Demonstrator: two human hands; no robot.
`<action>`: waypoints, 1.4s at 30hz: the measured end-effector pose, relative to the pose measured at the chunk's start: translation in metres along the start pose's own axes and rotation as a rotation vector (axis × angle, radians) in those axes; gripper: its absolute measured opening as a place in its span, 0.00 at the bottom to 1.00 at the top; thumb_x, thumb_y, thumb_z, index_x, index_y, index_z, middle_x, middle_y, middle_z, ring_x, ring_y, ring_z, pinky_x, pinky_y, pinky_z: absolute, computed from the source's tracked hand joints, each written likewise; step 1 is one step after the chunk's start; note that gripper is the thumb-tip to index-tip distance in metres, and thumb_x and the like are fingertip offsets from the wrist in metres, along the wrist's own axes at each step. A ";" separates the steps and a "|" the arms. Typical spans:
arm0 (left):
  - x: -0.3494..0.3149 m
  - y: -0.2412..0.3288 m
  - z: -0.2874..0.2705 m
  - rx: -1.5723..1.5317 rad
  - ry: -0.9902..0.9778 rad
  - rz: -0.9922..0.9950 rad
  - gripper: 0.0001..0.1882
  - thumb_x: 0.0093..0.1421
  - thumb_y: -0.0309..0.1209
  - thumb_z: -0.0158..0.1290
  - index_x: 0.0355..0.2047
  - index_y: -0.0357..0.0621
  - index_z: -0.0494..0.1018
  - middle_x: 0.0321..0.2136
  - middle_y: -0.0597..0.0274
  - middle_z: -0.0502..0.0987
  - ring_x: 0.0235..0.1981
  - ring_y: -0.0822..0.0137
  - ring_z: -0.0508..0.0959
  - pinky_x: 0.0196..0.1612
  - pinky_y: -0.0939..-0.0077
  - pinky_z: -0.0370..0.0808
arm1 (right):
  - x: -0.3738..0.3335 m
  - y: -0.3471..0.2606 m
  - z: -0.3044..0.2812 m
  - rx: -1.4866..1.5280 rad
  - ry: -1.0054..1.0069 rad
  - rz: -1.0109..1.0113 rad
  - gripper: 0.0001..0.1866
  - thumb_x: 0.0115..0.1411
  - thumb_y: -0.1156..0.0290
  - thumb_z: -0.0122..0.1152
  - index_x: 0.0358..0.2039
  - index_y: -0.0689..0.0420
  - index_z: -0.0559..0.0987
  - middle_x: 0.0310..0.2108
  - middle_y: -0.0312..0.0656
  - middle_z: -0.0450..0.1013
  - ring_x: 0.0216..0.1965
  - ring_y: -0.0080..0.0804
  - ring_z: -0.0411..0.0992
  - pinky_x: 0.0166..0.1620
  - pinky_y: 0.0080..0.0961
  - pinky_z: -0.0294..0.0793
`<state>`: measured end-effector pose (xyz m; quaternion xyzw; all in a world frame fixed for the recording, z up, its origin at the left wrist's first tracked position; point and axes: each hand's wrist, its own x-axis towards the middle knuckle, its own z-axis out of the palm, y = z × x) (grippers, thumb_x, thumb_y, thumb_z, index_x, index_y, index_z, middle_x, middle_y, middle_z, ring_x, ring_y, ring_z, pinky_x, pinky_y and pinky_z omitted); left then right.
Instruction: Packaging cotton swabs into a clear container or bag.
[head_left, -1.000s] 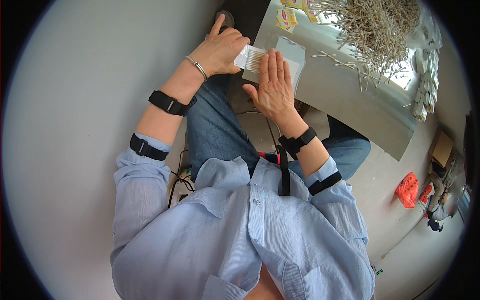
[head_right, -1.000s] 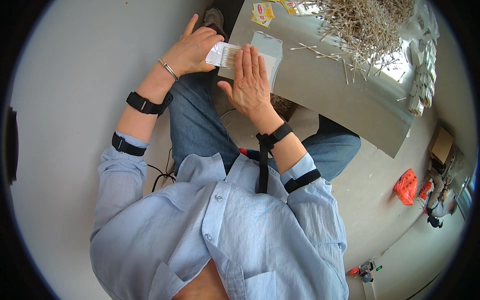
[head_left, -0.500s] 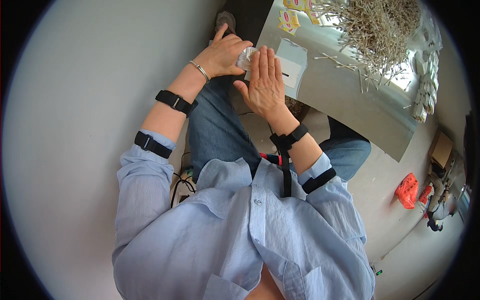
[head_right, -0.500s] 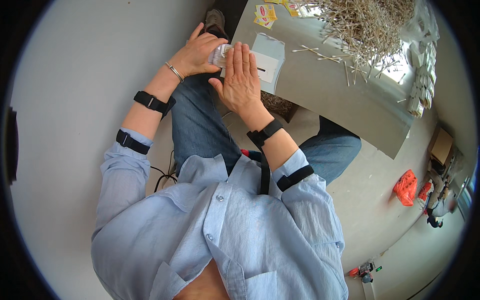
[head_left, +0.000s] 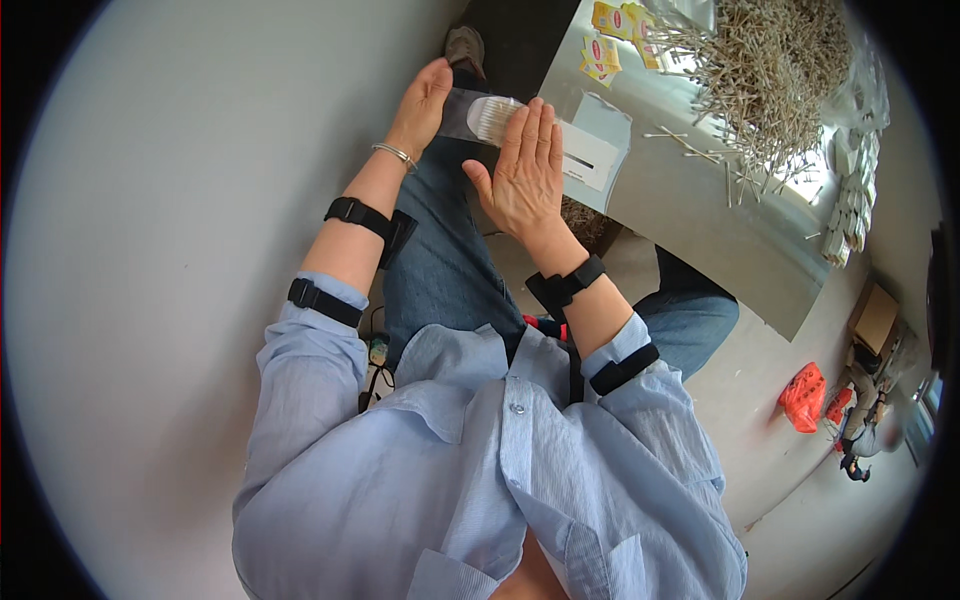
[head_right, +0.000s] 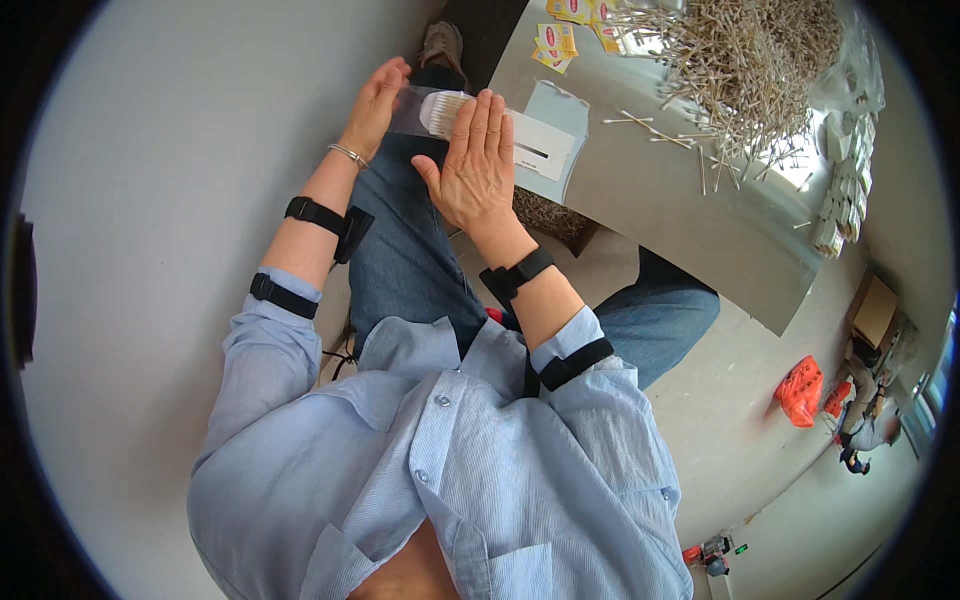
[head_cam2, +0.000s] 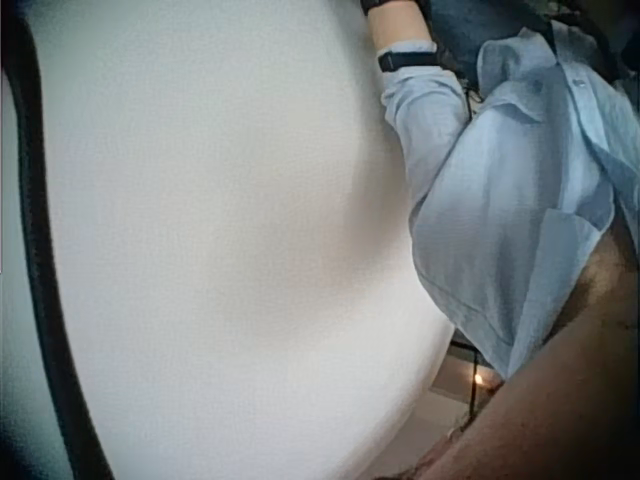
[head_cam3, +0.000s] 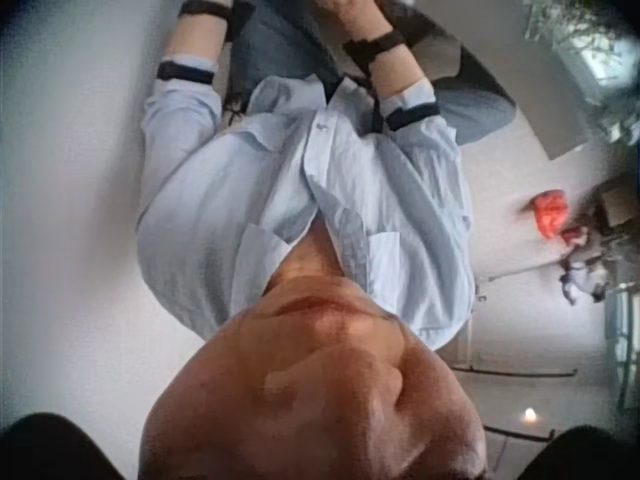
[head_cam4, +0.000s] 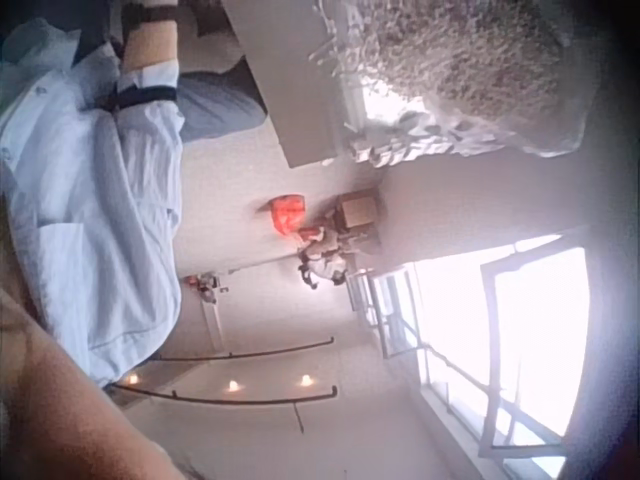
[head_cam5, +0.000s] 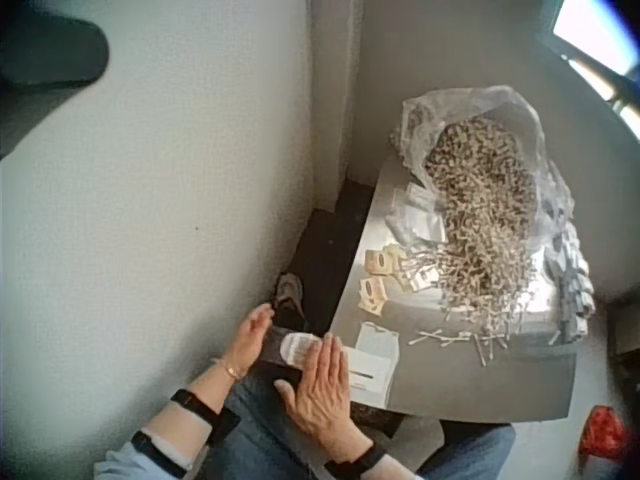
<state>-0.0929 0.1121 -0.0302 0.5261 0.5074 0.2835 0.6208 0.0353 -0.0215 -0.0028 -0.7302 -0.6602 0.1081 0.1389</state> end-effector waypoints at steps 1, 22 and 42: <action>-0.003 -0.005 0.004 -0.093 -0.020 -0.196 0.40 0.63 0.64 0.37 0.61 0.43 0.62 0.57 0.57 0.69 0.58 0.66 0.67 0.59 0.62 0.66 | 0.000 0.000 0.001 -0.002 0.004 0.006 0.51 0.60 0.38 0.45 0.65 0.74 0.46 0.68 0.64 0.40 0.71 0.57 0.33 0.70 0.44 0.30; -0.006 0.000 0.014 -0.298 -0.429 -0.277 0.30 0.65 0.57 0.43 0.46 0.41 0.73 0.38 0.62 0.78 0.38 0.72 0.78 0.40 0.75 0.78 | 0.006 -0.009 0.007 0.031 0.034 0.013 0.53 0.59 0.36 0.45 0.64 0.76 0.48 0.67 0.68 0.39 0.70 0.61 0.33 0.69 0.47 0.30; -0.013 0.000 0.033 0.007 -0.156 -0.071 0.23 0.62 0.50 0.53 0.30 0.38 0.75 0.19 0.64 0.77 0.14 0.76 0.75 0.17 0.84 0.67 | 0.101 0.107 -0.058 0.059 0.220 0.528 0.24 0.55 0.52 0.63 0.44 0.58 0.80 0.45 0.50 0.70 0.49 0.47 0.67 0.52 0.40 0.68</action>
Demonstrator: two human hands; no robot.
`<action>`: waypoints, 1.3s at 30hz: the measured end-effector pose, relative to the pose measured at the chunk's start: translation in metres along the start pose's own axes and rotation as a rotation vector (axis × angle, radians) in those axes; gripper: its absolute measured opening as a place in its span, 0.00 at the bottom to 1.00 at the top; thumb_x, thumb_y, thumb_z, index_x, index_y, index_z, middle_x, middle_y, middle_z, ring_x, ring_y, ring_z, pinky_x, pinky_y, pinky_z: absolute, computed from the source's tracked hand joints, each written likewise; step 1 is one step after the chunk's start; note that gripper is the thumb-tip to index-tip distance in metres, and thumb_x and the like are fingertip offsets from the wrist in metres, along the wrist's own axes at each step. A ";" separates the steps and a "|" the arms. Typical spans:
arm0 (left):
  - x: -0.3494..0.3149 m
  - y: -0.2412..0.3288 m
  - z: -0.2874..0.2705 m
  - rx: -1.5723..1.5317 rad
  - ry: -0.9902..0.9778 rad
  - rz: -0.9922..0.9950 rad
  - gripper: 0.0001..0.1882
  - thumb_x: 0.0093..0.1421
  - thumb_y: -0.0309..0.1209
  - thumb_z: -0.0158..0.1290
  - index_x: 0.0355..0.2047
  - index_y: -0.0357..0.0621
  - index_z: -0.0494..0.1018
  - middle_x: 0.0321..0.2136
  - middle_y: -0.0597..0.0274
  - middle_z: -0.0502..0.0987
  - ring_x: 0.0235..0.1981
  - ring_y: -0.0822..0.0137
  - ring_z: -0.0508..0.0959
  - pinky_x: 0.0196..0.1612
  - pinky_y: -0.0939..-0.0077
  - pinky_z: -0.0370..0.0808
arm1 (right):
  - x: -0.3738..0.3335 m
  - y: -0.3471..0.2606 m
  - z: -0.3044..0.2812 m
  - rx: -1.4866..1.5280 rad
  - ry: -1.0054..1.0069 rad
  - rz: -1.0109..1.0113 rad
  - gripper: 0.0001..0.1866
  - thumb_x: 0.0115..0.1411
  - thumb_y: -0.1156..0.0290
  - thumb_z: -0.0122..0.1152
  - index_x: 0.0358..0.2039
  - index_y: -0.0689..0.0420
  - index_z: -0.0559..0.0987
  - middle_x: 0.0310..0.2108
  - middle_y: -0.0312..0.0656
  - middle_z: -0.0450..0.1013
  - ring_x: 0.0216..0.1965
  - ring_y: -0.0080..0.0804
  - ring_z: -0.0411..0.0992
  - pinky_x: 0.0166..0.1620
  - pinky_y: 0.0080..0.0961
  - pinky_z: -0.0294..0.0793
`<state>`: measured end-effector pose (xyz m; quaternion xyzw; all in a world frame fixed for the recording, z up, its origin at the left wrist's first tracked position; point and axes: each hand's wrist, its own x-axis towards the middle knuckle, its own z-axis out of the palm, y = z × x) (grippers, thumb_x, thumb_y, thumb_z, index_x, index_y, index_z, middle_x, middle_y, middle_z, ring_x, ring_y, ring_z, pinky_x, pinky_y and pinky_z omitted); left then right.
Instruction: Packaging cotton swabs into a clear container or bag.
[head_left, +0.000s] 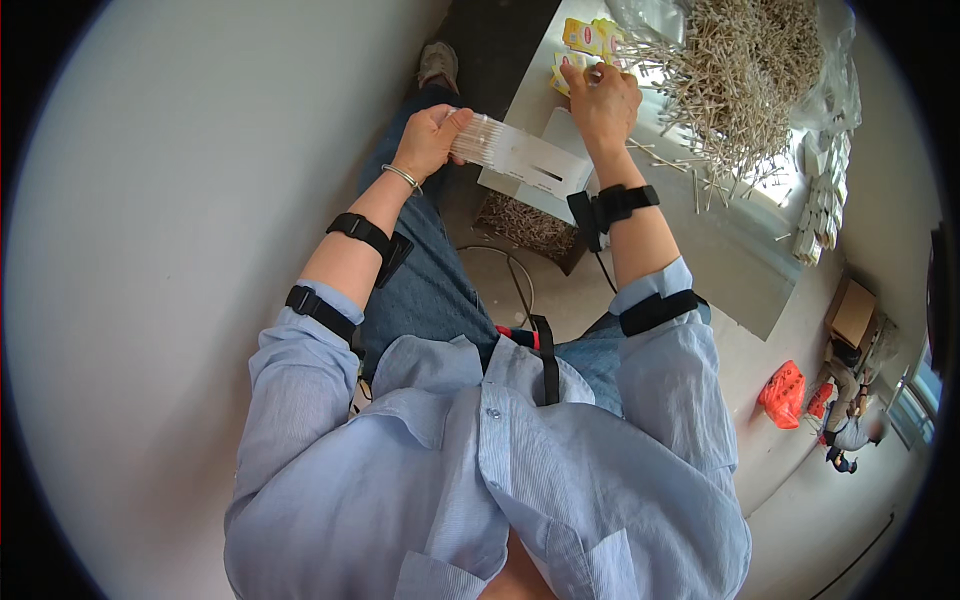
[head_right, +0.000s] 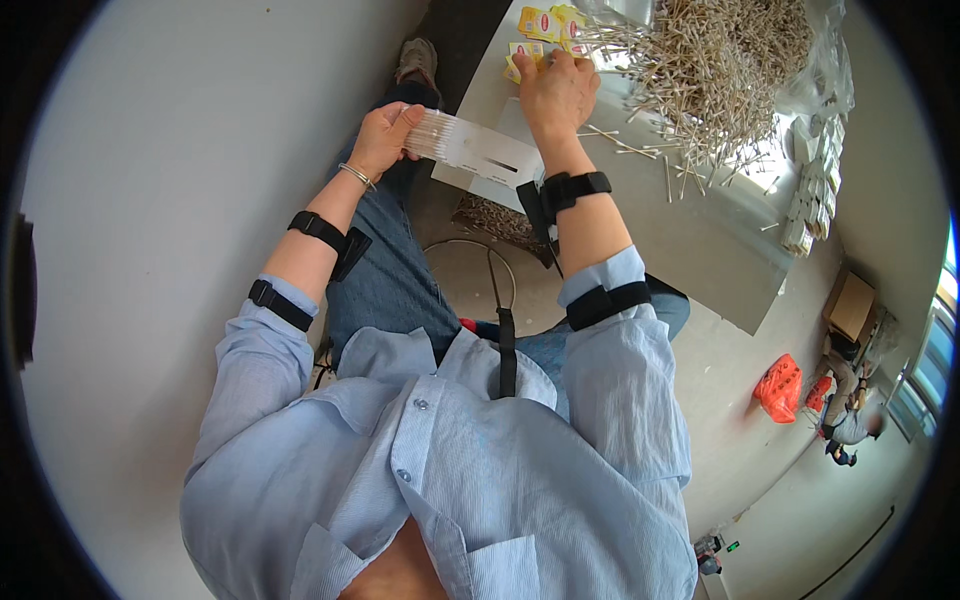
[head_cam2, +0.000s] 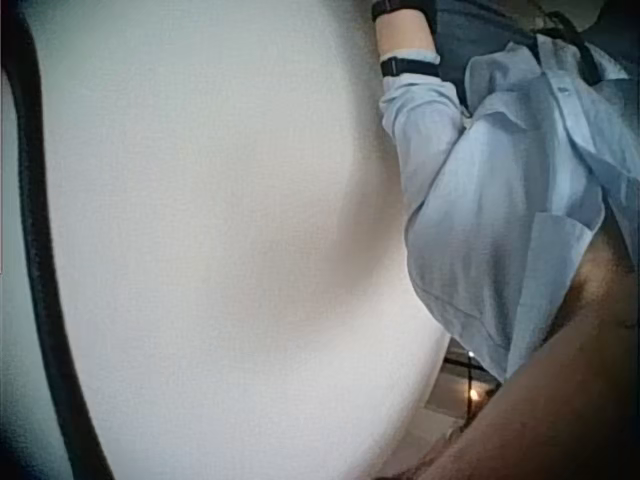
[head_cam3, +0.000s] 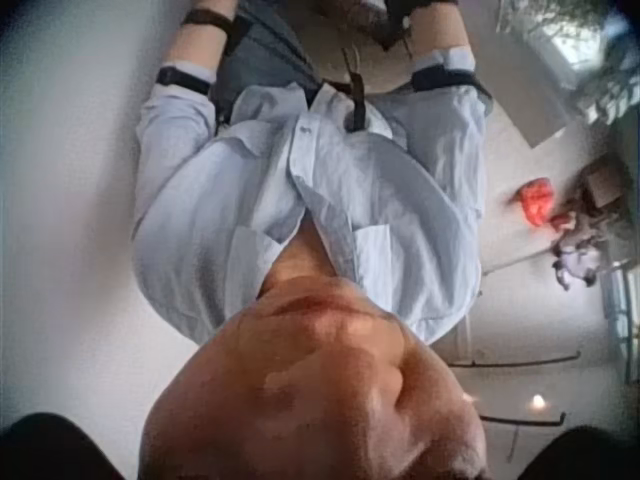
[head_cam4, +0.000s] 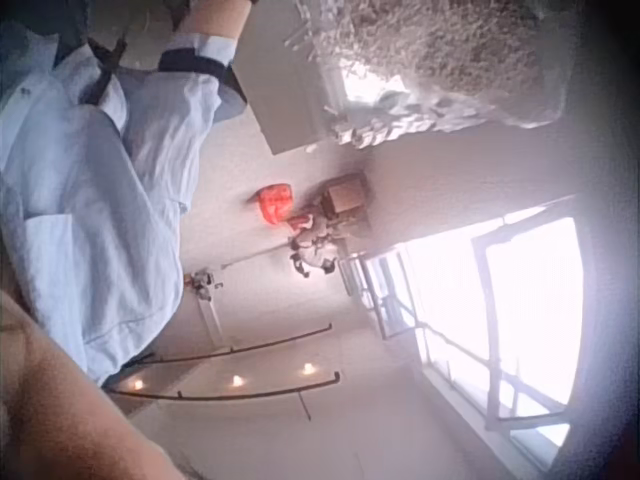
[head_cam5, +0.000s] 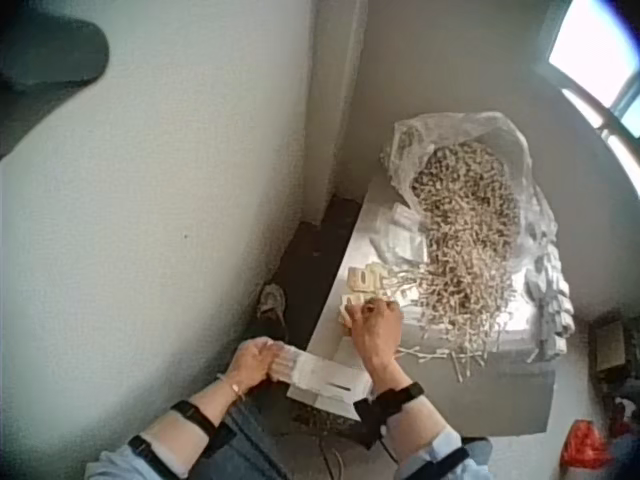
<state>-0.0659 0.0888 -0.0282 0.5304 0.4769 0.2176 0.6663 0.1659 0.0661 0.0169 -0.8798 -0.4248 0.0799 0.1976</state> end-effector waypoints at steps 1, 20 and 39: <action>0.000 0.000 0.000 -0.007 -0.007 0.011 0.23 0.63 0.50 0.53 0.30 0.38 0.75 0.20 0.64 0.78 0.14 0.76 0.75 0.18 0.84 0.68 | 0.003 -0.001 0.001 -0.037 -0.008 0.006 0.23 0.54 0.51 0.65 0.42 0.55 0.82 0.46 0.46 0.70 0.50 0.44 0.66 0.51 0.38 0.69; -0.002 0.004 0.001 0.037 0.001 0.068 0.21 0.64 0.46 0.52 0.29 0.37 0.74 0.20 0.63 0.78 0.17 0.75 0.76 0.20 0.81 0.73 | 0.013 0.006 0.011 0.106 0.054 0.114 0.19 0.51 0.59 0.68 0.41 0.56 0.82 0.38 0.50 0.73 0.42 0.43 0.73 0.48 0.35 0.72; -0.002 0.003 0.001 0.059 -0.002 0.100 0.22 0.64 0.46 0.52 0.27 0.36 0.73 0.18 0.61 0.77 0.15 0.74 0.75 0.18 0.80 0.71 | -0.008 -0.007 0.020 -0.086 0.167 -0.338 0.10 0.55 0.62 0.63 0.36 0.49 0.83 0.39 0.38 0.69 0.45 0.42 0.65 0.46 0.38 0.64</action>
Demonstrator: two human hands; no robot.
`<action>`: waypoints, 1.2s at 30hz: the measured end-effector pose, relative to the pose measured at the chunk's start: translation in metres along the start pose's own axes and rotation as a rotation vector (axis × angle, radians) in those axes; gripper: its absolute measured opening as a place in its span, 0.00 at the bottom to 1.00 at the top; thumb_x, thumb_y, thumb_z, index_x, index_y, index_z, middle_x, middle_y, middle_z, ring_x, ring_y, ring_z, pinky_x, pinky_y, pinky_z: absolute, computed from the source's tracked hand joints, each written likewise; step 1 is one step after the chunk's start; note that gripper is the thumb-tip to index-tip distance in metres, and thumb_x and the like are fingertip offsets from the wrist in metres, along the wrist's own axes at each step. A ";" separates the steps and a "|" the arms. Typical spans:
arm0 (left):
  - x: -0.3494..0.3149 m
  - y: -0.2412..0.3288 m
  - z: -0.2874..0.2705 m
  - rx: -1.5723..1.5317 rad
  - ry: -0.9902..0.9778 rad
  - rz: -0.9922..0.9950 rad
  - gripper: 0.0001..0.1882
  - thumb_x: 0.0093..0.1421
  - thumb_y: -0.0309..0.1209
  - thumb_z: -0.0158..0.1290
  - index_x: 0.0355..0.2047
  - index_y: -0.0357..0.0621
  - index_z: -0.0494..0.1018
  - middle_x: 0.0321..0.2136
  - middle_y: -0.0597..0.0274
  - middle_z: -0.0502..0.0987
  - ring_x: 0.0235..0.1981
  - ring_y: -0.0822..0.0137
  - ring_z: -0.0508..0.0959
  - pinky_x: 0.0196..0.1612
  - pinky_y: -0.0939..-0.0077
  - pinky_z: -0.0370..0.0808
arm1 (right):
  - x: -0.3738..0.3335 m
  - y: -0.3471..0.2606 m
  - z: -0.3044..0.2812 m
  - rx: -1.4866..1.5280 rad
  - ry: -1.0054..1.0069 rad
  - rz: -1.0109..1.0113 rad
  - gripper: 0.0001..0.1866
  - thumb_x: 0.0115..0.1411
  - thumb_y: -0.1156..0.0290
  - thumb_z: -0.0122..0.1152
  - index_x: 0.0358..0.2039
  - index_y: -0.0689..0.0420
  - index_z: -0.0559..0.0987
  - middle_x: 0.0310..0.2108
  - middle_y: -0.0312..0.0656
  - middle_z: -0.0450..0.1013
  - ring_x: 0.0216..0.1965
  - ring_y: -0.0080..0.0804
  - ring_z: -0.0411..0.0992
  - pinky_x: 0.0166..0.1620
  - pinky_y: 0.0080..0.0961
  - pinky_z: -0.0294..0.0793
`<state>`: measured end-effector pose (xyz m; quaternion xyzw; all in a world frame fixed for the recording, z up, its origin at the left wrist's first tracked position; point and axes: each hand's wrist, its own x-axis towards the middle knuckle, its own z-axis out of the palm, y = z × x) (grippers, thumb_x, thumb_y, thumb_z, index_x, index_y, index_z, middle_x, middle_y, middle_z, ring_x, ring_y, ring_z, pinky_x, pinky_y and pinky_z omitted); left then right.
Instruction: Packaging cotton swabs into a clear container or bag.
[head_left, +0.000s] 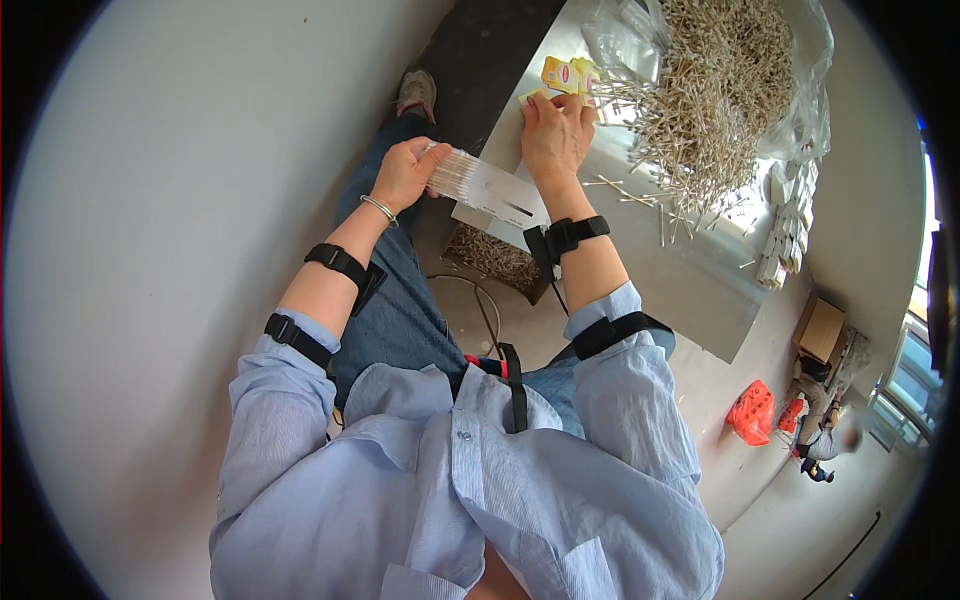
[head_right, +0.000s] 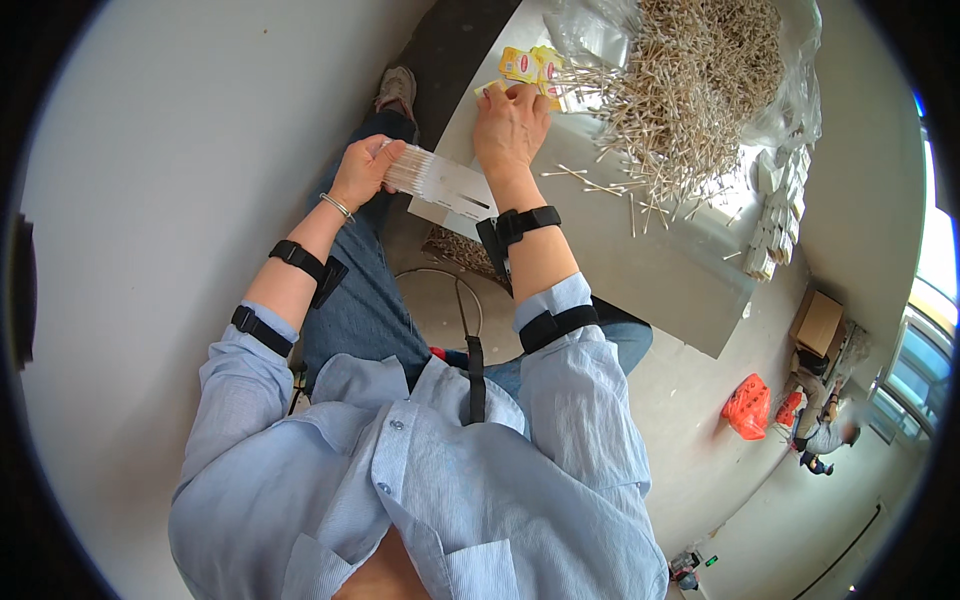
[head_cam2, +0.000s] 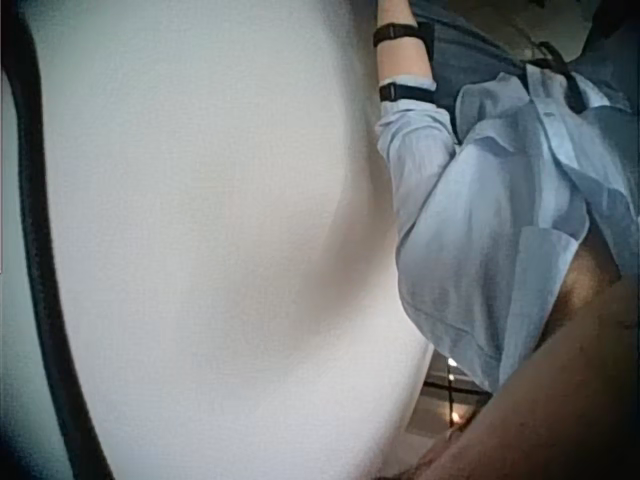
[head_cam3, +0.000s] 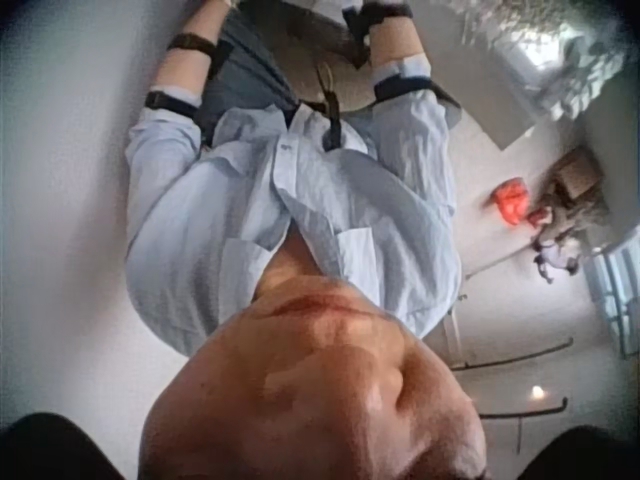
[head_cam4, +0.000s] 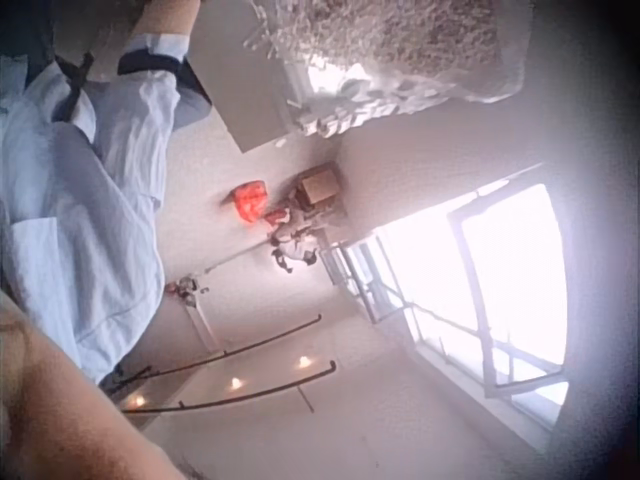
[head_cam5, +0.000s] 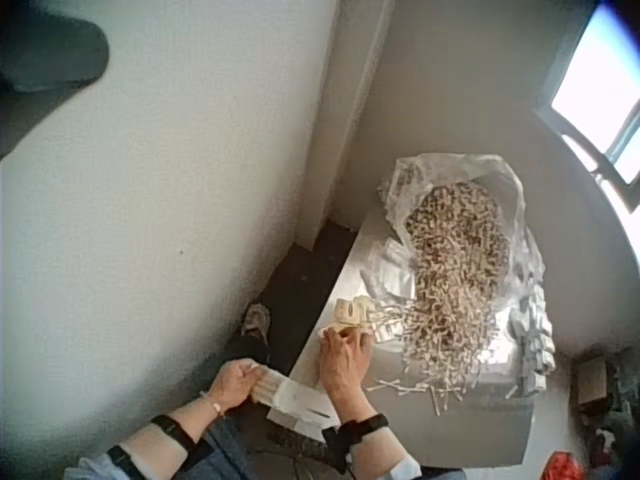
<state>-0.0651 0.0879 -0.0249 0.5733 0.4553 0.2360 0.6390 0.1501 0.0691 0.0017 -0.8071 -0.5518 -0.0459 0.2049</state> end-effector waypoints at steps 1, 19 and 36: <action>0.000 0.001 0.000 0.001 0.000 -0.001 0.22 0.64 0.46 0.52 0.26 0.36 0.73 0.18 0.61 0.77 0.15 0.74 0.75 0.18 0.80 0.71 | -0.001 0.001 0.002 -0.038 -0.010 -0.070 0.09 0.55 0.65 0.61 0.37 0.47 0.83 0.39 0.37 0.69 0.45 0.41 0.65 0.46 0.38 0.64; 0.001 0.003 0.002 0.012 -0.004 -0.017 0.22 0.64 0.45 0.53 0.28 0.35 0.74 0.19 0.61 0.77 0.16 0.74 0.76 0.18 0.80 0.72 | -0.029 -0.017 -0.005 0.017 -0.006 -0.199 0.13 0.51 0.61 0.67 0.35 0.52 0.79 0.37 0.41 0.68 0.43 0.44 0.66 0.40 0.39 0.67; 0.000 -0.004 -0.001 -0.014 -0.005 -0.026 0.22 0.64 0.46 0.52 0.29 0.35 0.75 0.19 0.60 0.78 0.15 0.73 0.76 0.18 0.80 0.72 | -0.010 -0.001 -0.016 0.310 -0.233 0.265 0.13 0.51 0.68 0.67 0.37 0.57 0.81 0.44 0.45 0.69 0.49 0.46 0.65 0.53 0.37 0.67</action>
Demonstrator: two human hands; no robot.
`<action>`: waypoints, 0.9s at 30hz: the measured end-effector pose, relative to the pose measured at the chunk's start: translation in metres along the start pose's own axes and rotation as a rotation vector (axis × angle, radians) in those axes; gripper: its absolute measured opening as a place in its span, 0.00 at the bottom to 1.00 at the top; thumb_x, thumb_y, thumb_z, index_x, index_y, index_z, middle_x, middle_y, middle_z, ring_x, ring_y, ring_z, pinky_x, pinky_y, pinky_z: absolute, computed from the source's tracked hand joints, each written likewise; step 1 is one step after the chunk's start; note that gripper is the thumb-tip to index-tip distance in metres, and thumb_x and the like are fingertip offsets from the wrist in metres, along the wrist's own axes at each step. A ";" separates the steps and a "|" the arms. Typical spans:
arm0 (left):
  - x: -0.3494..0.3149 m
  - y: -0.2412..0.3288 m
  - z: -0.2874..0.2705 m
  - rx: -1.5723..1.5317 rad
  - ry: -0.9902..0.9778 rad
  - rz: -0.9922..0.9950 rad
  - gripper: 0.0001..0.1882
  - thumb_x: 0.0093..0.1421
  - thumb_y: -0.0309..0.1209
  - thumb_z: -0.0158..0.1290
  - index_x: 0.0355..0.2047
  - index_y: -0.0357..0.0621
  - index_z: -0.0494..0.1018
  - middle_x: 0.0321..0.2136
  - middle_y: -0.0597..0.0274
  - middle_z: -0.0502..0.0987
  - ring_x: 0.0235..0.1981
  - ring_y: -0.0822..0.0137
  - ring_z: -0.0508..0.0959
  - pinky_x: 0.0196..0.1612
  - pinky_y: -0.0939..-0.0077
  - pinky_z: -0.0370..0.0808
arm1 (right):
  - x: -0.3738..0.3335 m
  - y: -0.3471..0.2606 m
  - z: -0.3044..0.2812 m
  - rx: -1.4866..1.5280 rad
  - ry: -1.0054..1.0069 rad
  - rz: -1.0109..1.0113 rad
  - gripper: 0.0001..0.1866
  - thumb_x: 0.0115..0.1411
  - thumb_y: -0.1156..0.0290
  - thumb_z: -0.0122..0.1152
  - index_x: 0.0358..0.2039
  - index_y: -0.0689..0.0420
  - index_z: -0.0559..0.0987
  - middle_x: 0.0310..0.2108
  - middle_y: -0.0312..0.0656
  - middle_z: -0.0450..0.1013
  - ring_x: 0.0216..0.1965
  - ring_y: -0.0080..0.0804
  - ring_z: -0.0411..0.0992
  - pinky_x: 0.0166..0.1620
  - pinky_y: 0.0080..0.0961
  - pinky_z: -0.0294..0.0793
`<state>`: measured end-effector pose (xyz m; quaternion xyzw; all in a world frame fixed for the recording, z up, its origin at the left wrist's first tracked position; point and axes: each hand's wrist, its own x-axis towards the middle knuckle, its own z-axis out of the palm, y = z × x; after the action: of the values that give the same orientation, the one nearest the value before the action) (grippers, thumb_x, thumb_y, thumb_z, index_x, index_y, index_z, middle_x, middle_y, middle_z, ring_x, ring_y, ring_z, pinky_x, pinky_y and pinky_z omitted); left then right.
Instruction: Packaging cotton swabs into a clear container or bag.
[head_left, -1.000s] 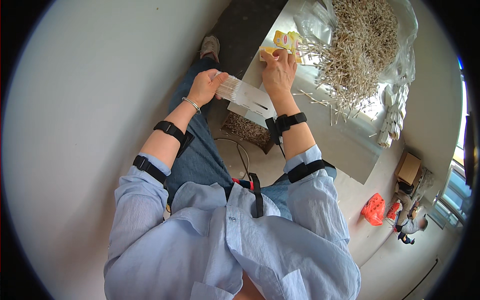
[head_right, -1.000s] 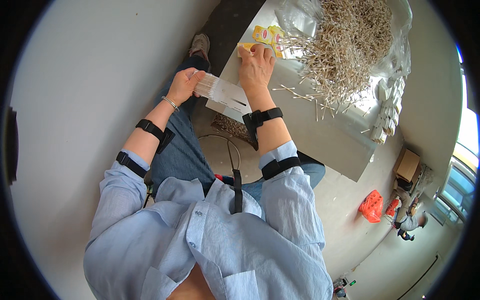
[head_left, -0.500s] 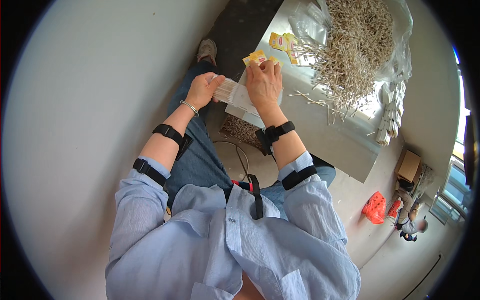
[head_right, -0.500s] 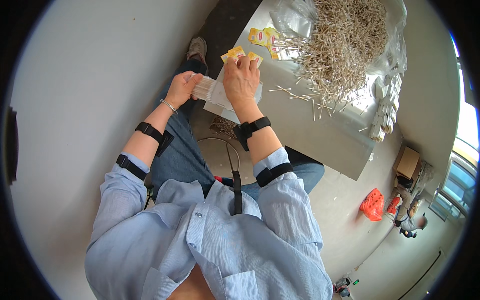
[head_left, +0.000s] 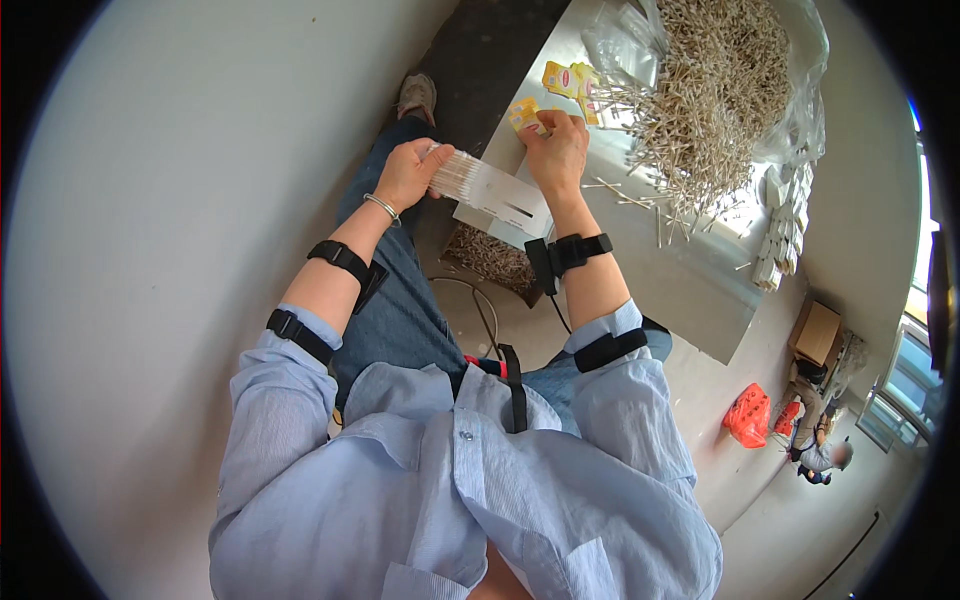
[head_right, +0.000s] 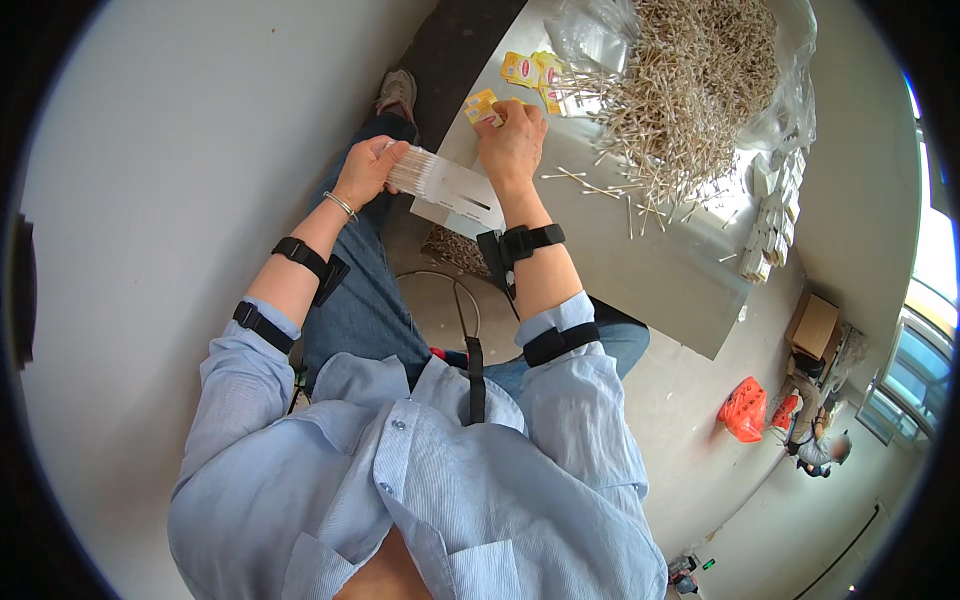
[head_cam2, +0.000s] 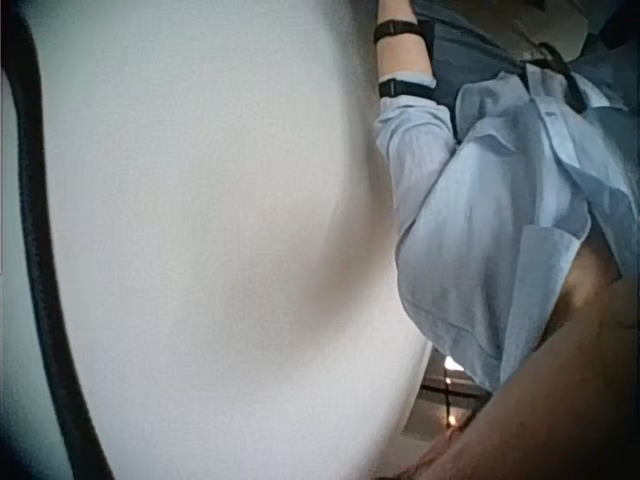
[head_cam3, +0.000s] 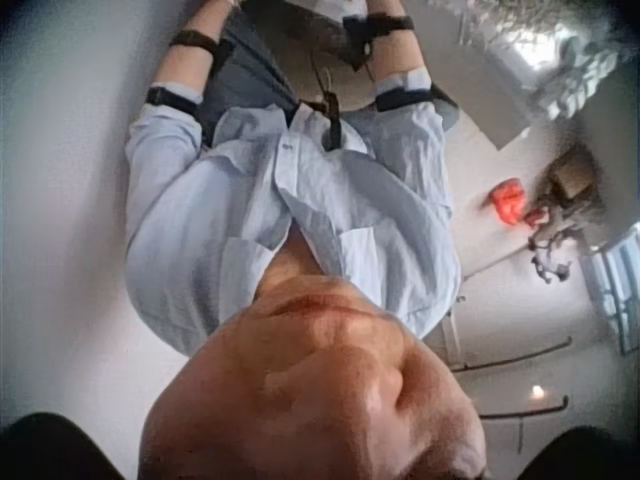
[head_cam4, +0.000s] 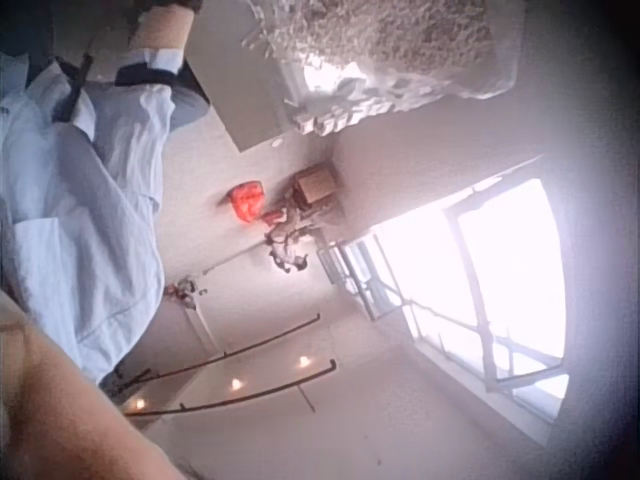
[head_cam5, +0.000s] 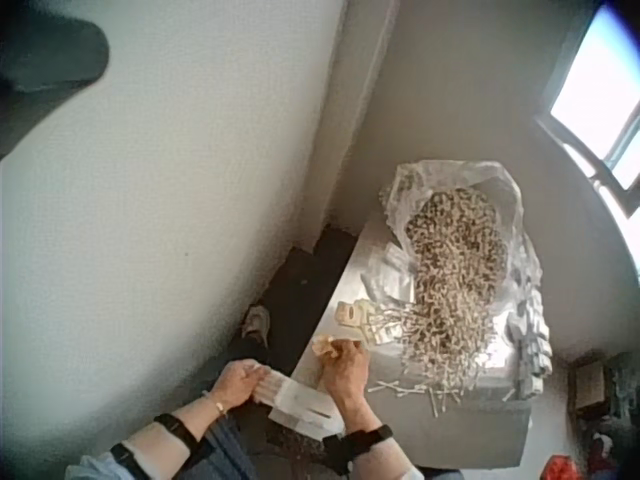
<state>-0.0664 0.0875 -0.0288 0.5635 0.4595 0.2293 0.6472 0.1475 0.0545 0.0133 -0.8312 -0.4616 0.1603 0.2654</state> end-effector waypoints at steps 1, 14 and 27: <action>0.001 0.000 0.001 -0.019 -0.003 0.011 0.22 0.63 0.46 0.52 0.29 0.35 0.75 0.19 0.60 0.77 0.15 0.73 0.76 0.18 0.80 0.72 | 0.004 0.004 0.000 -0.006 0.032 -0.074 0.11 0.51 0.70 0.66 0.36 0.58 0.81 0.40 0.45 0.71 0.44 0.44 0.68 0.49 0.34 0.70; 0.001 -0.002 0.003 0.006 -0.001 0.013 0.21 0.65 0.47 0.51 0.29 0.39 0.74 0.19 0.65 0.76 0.16 0.77 0.74 0.19 0.82 0.70 | -0.041 -0.013 -0.019 0.626 -0.523 0.356 0.12 0.48 0.81 0.67 0.34 0.67 0.79 0.25 0.41 0.77 0.22 0.23 0.74 0.25 0.18 0.73; 0.000 -0.001 0.004 0.058 0.026 0.068 0.21 0.64 0.46 0.52 0.32 0.36 0.75 0.22 0.60 0.79 0.19 0.74 0.77 0.20 0.80 0.74 | -0.038 -0.020 -0.002 0.391 -0.475 0.219 0.14 0.44 0.78 0.69 0.33 0.66 0.78 0.25 0.43 0.77 0.23 0.27 0.76 0.27 0.22 0.76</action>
<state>-0.0633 0.0849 -0.0296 0.5944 0.4549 0.2451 0.6161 0.1150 0.0305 0.0276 -0.7486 -0.3789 0.4628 0.2860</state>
